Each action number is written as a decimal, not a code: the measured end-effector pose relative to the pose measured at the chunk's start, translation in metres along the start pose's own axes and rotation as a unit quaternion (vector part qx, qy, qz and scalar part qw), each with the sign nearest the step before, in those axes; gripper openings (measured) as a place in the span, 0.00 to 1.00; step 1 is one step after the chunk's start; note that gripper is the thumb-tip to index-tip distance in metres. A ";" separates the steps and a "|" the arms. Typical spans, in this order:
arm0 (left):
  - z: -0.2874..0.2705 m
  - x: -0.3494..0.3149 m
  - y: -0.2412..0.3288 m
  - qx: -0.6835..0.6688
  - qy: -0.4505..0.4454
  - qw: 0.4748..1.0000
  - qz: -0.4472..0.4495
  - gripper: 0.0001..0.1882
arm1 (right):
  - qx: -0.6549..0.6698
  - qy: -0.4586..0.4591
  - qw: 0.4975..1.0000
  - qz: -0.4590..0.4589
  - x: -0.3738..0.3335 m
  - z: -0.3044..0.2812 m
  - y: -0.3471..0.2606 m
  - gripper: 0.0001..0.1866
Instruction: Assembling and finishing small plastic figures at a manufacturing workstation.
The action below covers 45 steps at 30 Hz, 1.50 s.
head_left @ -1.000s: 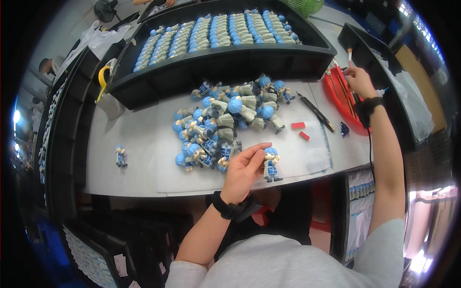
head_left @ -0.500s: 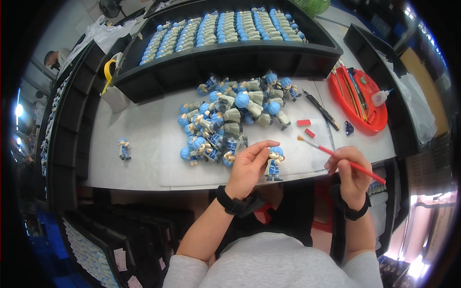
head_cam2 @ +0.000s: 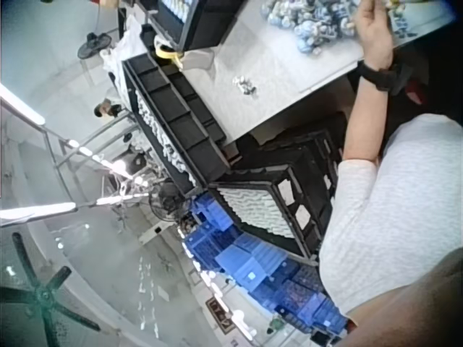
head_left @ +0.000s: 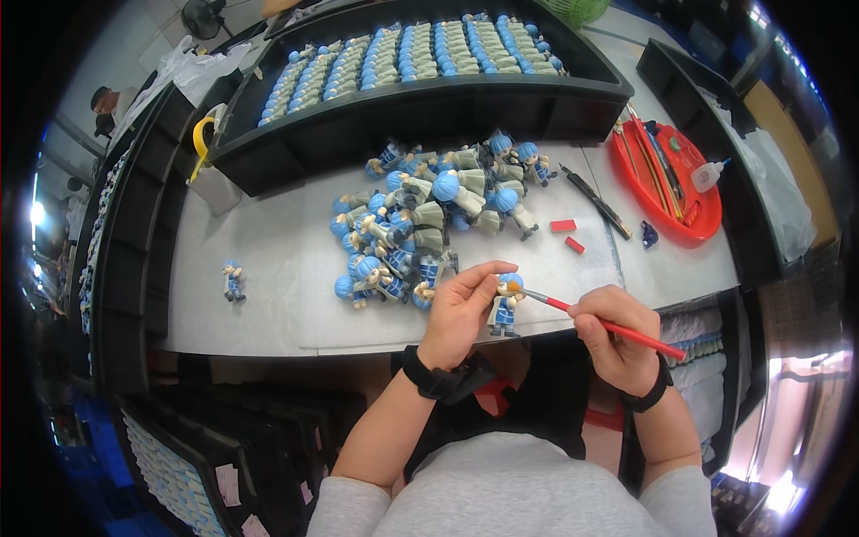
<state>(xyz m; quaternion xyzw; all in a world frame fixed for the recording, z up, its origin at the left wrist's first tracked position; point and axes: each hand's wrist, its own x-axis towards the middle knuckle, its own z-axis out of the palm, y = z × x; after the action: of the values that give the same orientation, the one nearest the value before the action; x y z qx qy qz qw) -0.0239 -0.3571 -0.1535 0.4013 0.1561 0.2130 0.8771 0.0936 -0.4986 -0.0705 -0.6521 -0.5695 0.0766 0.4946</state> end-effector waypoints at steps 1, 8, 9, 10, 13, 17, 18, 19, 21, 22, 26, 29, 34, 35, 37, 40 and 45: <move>0.002 -0.001 0.001 0.024 0.002 1.000 -0.004 0.13 | -0.002 -0.011 0.999 0.031 0.000 -0.001 -0.002 0.04; -0.002 -0.001 -0.001 0.035 0.023 0.999 -0.002 0.13 | -0.003 0.029 1.000 0.007 0.002 0.001 -0.007 0.04; 0.000 -0.001 -0.001 0.035 0.023 0.999 -0.002 0.13 | -0.023 0.010 0.999 0.028 0.001 -0.002 -0.006 0.04; 0.001 0.000 -0.001 0.022 0.014 1.000 0.001 0.13 | -0.044 -0.009 0.998 0.049 0.000 -0.003 -0.006 0.04; 0.003 -0.001 -0.001 0.029 0.012 0.999 0.001 0.13 | -0.001 0.047 0.998 0.052 -0.003 -0.004 -0.007 0.04; -0.002 -0.002 -0.002 0.063 0.032 0.998 -0.003 0.13 | 0.009 0.009 1.000 0.028 0.001 0.004 -0.004 0.05; -0.001 -0.002 -0.003 0.062 0.031 0.998 -0.003 0.13 | 0.005 0.000 0.998 0.058 0.001 -0.002 -0.007 0.05; 0.000 -0.002 -0.003 0.063 0.027 0.998 0.000 0.13 | 0.004 0.000 0.998 0.058 0.000 -0.003 -0.007 0.05; 0.002 -0.002 -0.002 0.063 0.022 0.998 0.001 0.13 | 0.009 0.053 0.996 0.072 -0.001 -0.005 -0.007 0.04; 0.002 -0.002 -0.002 0.069 0.027 0.997 0.000 0.13 | 0.032 0.076 0.996 0.033 -0.002 0.000 -0.004 0.04; 0.004 -0.002 -0.001 0.019 0.019 1.000 0.004 0.13 | -0.023 0.010 0.995 0.096 -0.004 -0.005 0.001 0.03; 0.002 -0.002 -0.001 0.020 0.014 1.000 0.012 0.13 | 0.027 0.118 0.988 0.098 -0.011 -0.011 0.008 0.06; 0.003 -0.002 0.002 0.022 0.013 1.000 -0.002 0.13 | 0.019 0.135 0.990 0.033 -0.014 -0.026 0.016 0.06; 0.003 -0.002 0.002 0.027 0.016 1.000 -0.005 0.13 | 0.019 0.136 0.990 0.033 -0.016 -0.025 0.016 0.06; 0.005 -0.002 0.002 0.021 0.013 1.000 -0.003 0.13 | 0.062 0.176 0.977 0.100 -0.020 -0.027 0.014 0.06; 0.007 0.002 -0.001 0.016 0.010 1.000 0.002 0.12 | 0.072 0.199 0.969 0.128 -0.025 -0.039 0.019 0.06; 0.004 -0.003 0.004 0.034 0.034 0.999 0.009 0.12 | -0.031 0.287 0.950 0.122 0.006 -0.077 0.046 0.06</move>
<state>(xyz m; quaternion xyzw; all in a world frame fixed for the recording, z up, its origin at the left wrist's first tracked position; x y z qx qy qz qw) -0.0258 -0.3592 -0.1472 0.4245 0.1892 0.2286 0.8554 0.1772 -0.5302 -0.0630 -0.7258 -0.3218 -0.0715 0.6037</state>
